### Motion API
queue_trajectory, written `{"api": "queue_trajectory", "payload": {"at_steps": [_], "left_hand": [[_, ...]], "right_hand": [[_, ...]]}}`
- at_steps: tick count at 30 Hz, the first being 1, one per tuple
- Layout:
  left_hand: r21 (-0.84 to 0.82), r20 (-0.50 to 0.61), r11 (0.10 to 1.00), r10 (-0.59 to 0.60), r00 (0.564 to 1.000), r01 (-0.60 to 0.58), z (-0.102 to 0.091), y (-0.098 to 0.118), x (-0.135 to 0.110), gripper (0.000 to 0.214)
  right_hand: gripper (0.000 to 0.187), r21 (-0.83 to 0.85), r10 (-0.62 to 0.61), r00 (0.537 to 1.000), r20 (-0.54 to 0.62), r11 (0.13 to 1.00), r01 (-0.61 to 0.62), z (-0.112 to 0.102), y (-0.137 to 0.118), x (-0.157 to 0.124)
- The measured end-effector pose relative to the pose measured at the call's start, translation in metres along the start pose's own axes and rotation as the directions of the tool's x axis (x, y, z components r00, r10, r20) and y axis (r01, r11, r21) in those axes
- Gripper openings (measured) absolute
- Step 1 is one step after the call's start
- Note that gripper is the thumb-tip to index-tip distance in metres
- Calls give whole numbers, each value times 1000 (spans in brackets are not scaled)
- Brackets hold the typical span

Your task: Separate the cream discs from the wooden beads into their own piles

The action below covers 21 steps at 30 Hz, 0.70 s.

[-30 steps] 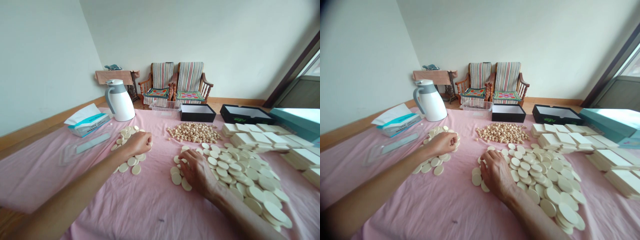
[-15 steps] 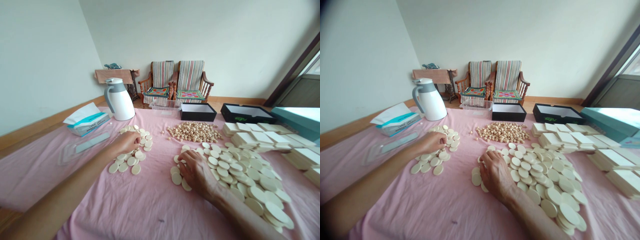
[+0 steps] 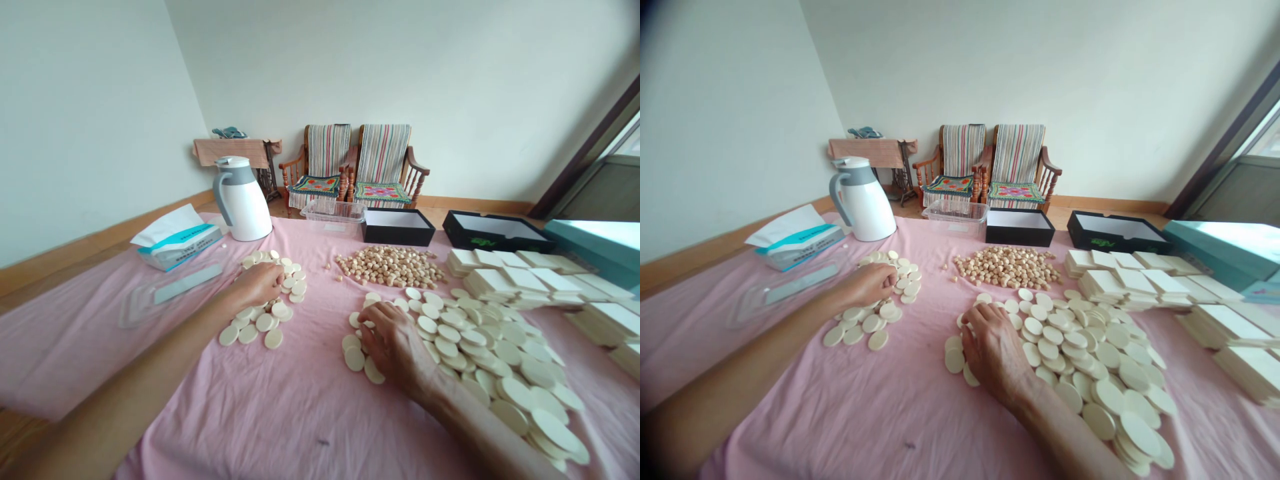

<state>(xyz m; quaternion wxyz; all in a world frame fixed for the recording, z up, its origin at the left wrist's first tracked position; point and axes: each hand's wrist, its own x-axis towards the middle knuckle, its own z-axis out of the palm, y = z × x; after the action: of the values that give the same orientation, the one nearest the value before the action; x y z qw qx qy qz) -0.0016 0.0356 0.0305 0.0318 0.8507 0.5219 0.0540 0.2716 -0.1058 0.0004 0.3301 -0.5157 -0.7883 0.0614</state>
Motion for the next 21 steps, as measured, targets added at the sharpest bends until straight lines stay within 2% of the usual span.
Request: {"api": "queue_trajectory", "payload": {"at_steps": [4,7,10,12,17,21], "left_hand": [[-86,-142,996,-8,990,-5,-1,17,10,3],[-218,-287,974,-5,958,-61,-2,33,25,10],[-298,-352,949,-6,936,-106,-3,34,36,16],[-244,-321,964,22,947,-106,-2,27,37,16],[-23,-98,996,88,991,-90,8,3,30,26],[53,-70,995,93,993,-90,14,-4,28,22]], "right_hand": [[12,-4,-11,1000,9,1000,11,1,-1,0],[13,-3,-6,1000,13,1000,6,1,-2,-1],[12,3,4,1000,23,1000,-5,-1,-3,-1],[12,5,4,1000,25,1000,-4,-1,-3,-1],[13,-1,-5,1000,24,1000,5,0,-3,-1],[12,-9,7,999,36,1000,-6,0,-4,-1]]}}
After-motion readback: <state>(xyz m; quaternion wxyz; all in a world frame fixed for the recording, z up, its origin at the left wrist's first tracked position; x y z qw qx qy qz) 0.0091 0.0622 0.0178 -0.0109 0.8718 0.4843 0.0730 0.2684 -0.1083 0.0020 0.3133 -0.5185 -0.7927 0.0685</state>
